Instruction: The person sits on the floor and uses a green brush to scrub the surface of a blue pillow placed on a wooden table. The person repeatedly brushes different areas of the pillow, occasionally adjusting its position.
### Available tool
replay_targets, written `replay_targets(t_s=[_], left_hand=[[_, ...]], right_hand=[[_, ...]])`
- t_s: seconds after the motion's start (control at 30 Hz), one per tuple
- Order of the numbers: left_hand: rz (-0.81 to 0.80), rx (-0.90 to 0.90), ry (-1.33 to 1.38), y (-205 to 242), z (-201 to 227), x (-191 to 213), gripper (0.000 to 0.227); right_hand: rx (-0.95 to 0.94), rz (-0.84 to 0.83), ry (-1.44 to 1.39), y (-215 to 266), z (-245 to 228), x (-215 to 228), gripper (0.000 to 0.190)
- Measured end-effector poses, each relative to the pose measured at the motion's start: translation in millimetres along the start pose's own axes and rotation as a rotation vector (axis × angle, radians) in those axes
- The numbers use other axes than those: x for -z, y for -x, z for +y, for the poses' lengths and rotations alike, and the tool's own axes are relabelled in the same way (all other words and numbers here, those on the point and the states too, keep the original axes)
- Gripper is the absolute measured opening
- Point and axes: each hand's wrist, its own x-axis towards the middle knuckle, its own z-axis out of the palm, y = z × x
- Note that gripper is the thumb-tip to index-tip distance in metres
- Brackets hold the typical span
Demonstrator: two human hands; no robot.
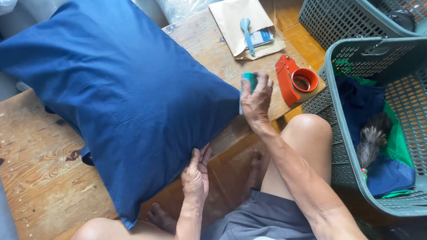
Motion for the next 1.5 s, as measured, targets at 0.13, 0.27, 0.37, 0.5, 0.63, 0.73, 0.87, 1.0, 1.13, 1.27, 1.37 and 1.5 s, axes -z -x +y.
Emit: replay_targets(t_s=[0.13, 0.27, 0.37, 0.5, 0.63, 0.73, 0.87, 1.0, 1.13, 1.27, 1.37, 1.5], left_hand=[[0.016, -0.028, 0.045, -5.5, -14.8, 11.3, 0.024], [0.097, -0.004, 0.006, -28.9, -61.9, 84.7, 0.025], [0.161, 0.034, 0.006, -43.3, -84.6, 121.0, 0.025], [0.087, -0.014, 0.031, -45.7, -84.1, 113.7, 0.021], [0.059, -0.049, 0.072, -31.5, -61.4, 73.5, 0.02], [-0.004, -0.1, -0.023, -9.9, -20.8, 19.0, 0.018], [0.067, -0.024, -0.009, -8.7, -22.7, 21.2, 0.023], [0.097, -0.018, 0.011, -9.6, -22.1, 19.1, 0.026], [0.092, 0.012, 0.021, -1.1, -2.4, -2.5, 0.025], [0.122, 0.054, -0.145, -0.4, 12.2, -26.6, 0.037], [0.147, 0.029, -0.133, -9.6, -6.7, -4.4, 0.029], [0.132, -0.053, -0.07, -4.0, -10.9, -5.2, 0.015]], right_hand=[[0.126, 0.041, -0.169, 7.8, -83.6, 26.6, 0.036], [0.705, -0.131, -0.243, 55.6, -162.8, 17.7, 0.04], [0.975, -0.254, -0.279, 89.2, -202.0, 10.8, 0.033], [1.043, -0.243, -0.215, 91.5, -206.2, -11.4, 0.028], [0.922, -0.126, -0.006, 40.4, -153.5, -25.5, 0.033], [0.711, -0.067, 0.181, 11.7, -101.6, -29.5, 0.043], [0.318, -0.114, 0.183, 5.8, -39.8, -34.5, 0.038], [-0.075, -0.253, 0.1, 1.5, 3.3, -40.3, 0.038], [-0.1, -0.313, 0.043, 6.2, -30.1, -19.9, 0.045], [0.334, -0.136, -0.002, 17.6, -97.2, 1.8, 0.049], [0.504, -0.203, -0.008, 48.1, -130.9, 7.6, 0.054], [0.535, -0.118, 0.178, 52.6, -95.3, -12.4, 0.05]])
